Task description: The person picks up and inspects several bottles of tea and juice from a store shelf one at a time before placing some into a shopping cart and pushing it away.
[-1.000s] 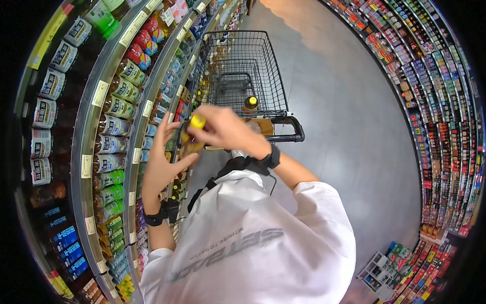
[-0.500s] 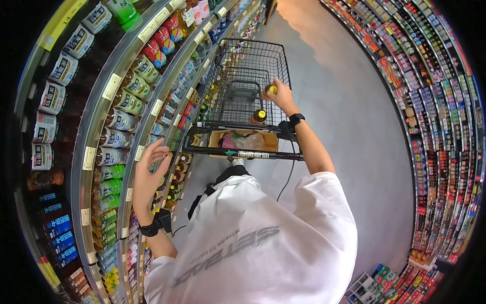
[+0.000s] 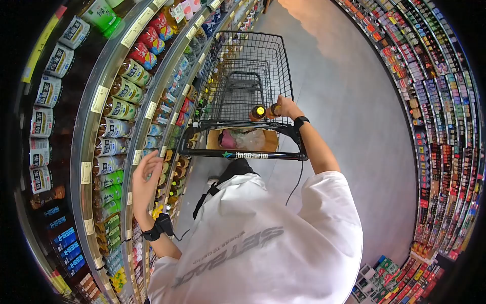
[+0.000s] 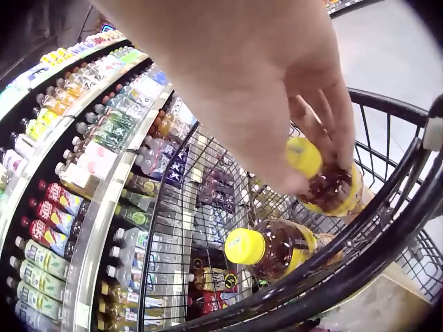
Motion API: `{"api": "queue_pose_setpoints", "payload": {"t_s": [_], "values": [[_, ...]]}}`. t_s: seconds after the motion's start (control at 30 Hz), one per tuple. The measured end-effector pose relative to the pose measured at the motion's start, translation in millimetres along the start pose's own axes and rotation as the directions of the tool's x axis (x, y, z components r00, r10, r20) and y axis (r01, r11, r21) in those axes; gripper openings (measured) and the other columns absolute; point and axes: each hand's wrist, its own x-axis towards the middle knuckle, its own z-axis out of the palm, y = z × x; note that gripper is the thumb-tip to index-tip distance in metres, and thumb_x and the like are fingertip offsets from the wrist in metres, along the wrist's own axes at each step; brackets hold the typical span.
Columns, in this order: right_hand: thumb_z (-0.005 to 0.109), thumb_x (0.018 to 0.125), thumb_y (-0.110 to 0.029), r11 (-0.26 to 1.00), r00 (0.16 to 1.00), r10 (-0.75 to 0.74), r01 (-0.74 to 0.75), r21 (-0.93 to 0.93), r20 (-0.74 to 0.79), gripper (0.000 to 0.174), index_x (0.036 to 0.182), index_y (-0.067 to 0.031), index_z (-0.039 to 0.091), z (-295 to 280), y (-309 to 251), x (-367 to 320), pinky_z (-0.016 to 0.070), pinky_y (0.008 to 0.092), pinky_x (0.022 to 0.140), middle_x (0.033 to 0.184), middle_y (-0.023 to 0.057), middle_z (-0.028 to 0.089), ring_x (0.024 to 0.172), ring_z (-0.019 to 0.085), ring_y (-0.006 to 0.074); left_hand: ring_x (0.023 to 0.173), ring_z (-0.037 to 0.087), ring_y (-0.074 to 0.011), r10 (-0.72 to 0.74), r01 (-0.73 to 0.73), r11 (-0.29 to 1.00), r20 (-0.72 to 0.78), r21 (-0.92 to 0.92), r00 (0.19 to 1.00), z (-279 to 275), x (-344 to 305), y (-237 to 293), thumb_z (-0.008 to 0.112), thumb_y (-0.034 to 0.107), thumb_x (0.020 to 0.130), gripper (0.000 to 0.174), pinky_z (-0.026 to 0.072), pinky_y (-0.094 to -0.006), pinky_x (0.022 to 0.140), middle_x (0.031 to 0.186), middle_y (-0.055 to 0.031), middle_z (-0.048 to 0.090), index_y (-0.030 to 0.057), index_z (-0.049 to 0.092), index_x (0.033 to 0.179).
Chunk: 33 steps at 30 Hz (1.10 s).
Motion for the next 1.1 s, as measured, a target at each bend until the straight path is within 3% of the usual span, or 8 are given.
{"api": "queue_pose_setpoints", "payload": {"t_s": [0.13, 0.23, 0.37, 0.47, 0.57, 0.83, 0.97, 1.1], "values": [[0.084, 0.074, -0.034, 0.998, 0.998, -0.061, 0.061, -0.014, 0.017, 0.052, 0.109, -0.0008, 0.063, 9, 3, -9, 0.0583, 0.0456, 0.086, 0.104, 0.0246, 0.074, 0.102, 0.072, 0.0417, 0.103, 0.070, -0.0188, 0.015, -0.015, 1.000, 0.026, 0.009, 1.000, 7, 6, 4, 0.067, 0.008, 0.101, 0.037, 0.0543, -0.0337, 0.095, 0.113, -0.0107, 0.073, 0.0003, 0.062, 0.137], [0.090, 0.067, -0.034, 0.999, 0.997, -0.007, 0.011, -0.046, 0.073, 0.059, 0.110, -0.0037, 0.062, 8, -4, -10, 0.0573, 0.0437, 0.088, 0.105, 0.0219, 0.073, 0.104, 0.071, 0.0382, 0.106, 0.068, -0.0172, 0.012, -0.012, 1.000, 0.051, 0.006, 0.999, 9, 7, 5, 0.066, 0.009, 0.102, 0.037, 0.0521, -0.0332, 0.097, 0.114, -0.0099, 0.072, 0.0012, 0.062, 0.138], [0.088, 0.070, -0.036, 0.979, 0.974, 0.047, 0.000, -0.206, 0.221, 0.060, 0.117, -0.0053, 0.065, -12, -29, -19, 0.0568, 0.0434, 0.089, 0.108, 0.0200, 0.074, 0.108, 0.070, 0.0375, 0.108, 0.067, -0.0163, -0.007, 0.008, 1.000, 0.063, -0.010, 0.998, 10, 8, 5, 0.065, 0.010, 0.103, 0.036, 0.0503, -0.0327, 0.099, 0.115, -0.0091, 0.071, 0.0017, 0.062, 0.138], [0.087, 0.074, -0.032, 0.974, 0.992, -0.124, 0.122, -0.192, -0.001, 0.057, 0.121, -0.0059, 0.066, 0, -27, -11, 0.0568, 0.0431, 0.089, 0.108, 0.0194, 0.074, 0.106, 0.070, 0.0374, 0.109, 0.067, -0.0162, -0.015, 0.016, 1.000, 0.059, -0.019, 0.998, 9, 7, 6, 0.066, 0.010, 0.103, 0.037, 0.0499, -0.0324, 0.100, 0.115, -0.0088, 0.071, 0.0018, 0.062, 0.138], [0.086, 0.078, -0.027, 0.946, 0.946, -0.321, 0.318, -0.065, -0.051, 0.053, 0.122, -0.0054, 0.066, 8, -50, -7, 0.0565, 0.0439, 0.089, 0.108, 0.0206, 0.073, 0.105, 0.069, 0.0375, 0.109, 0.067, -0.0163, -0.008, 0.009, 1.000, 0.058, -0.010, 0.998, 7, 4, 6, 0.066, 0.010, 0.103, 0.037, 0.0498, -0.0323, 0.100, 0.116, -0.0086, 0.071, 0.0018, 0.062, 0.138], [0.079, 0.082, -0.022, 0.961, 0.965, -0.228, 0.243, -0.128, 0.127, 0.043, 0.119, -0.0085, 0.062, 13, -94, -11, 0.0557, 0.0479, 0.086, 0.105, 0.0197, 0.072, 0.103, 0.069, 0.0409, 0.108, 0.068, -0.0161, 0.016, -0.016, 1.000, 0.034, -0.009, 0.999, -3, -6, 6, 0.065, 0.010, 0.103, 0.036, 0.0508, -0.0322, 0.099, 0.115, -0.0083, 0.072, 0.0013, 0.062, 0.138], [0.078, 0.080, -0.017, 0.908, 0.920, -0.392, 0.385, -0.168, -0.013, 0.042, 0.117, -0.0083, 0.060, 16, -80, -3, 0.0550, 0.0494, 0.084, 0.105, 0.0174, 0.073, 0.104, 0.069, 0.0391, 0.102, 0.069, -0.0180, 0.065, -0.065, 0.998, -0.011, 0.004, 0.998, -7, -12, 6, 0.066, 0.007, 0.101, 0.036, 0.0539, -0.0330, 0.096, 0.112, -0.0116, 0.073, -0.0009, 0.062, 0.136], [0.075, 0.078, -0.019, 0.923, 0.911, -0.382, 0.368, -0.113, -0.154, 0.038, 0.111, -0.0072, 0.061, -27, -123, -48, 0.0548, 0.0505, 0.081, 0.094, 0.0183, 0.072, 0.095, 0.070, 0.0409, 0.099, 0.070, -0.0175, 0.126, -0.126, 0.992, -0.015, 0.013, 0.992, -5, -8, 7, 0.066, 0.006, 0.101, 0.034, 0.0547, -0.0328, 0.093, 0.109, -0.0111, 0.073, -0.0006, 0.063, 0.134]]}}
